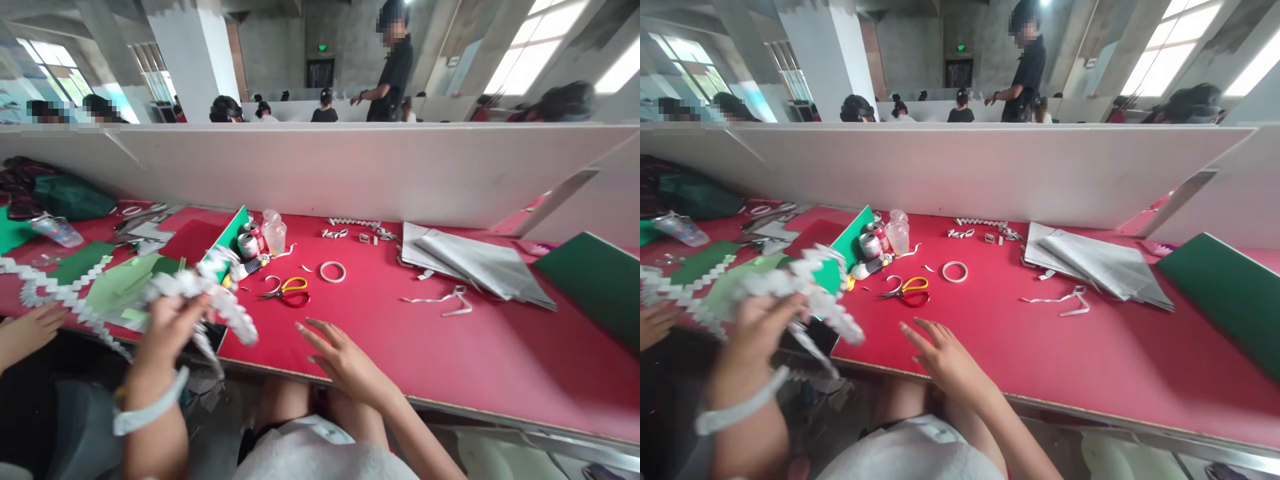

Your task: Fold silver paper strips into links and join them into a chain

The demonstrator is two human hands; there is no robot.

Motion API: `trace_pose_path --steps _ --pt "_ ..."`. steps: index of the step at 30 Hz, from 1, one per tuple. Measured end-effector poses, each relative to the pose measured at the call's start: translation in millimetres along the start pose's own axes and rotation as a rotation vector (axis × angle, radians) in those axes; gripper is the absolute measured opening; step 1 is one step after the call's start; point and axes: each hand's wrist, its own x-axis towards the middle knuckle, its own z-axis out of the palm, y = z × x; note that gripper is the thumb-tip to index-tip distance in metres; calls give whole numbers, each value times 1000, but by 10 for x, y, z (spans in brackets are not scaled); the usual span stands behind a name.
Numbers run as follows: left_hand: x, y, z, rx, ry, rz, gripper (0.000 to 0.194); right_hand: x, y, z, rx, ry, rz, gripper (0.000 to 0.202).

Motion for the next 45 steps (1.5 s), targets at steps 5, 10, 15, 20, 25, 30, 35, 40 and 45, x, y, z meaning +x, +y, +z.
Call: trace_pose_path --steps 5,10,15,20,25,30,35,40,45 --pt "1644 429 -957 620 425 319 83 -45 160 -37 63 30 63 37" --pt "2714 34 -697 861 240 -253 97 -259 392 109 46 23 141 33" --pt "1719 -600 146 852 209 38 49 -705 1230 -7 -164 69 589 50" --pt "390 -669 1324 412 74 543 42 -883 2406 -570 -206 466 1515 100" --pt "-169 -739 2387 248 -376 623 39 -598 2976 -675 -201 484 1443 78" --pt "-356 -825 2636 205 -496 644 38 -634 2941 -448 -257 469 1234 49" --pt "-464 -822 2651 152 -567 657 34 -905 2713 -252 -337 468 1067 32" --pt "-471 -755 2747 134 -619 669 31 -1024 2608 -386 -410 423 959 26" --pt "-391 -689 2781 118 -614 659 32 -937 3060 -1648 -637 292 893 27"
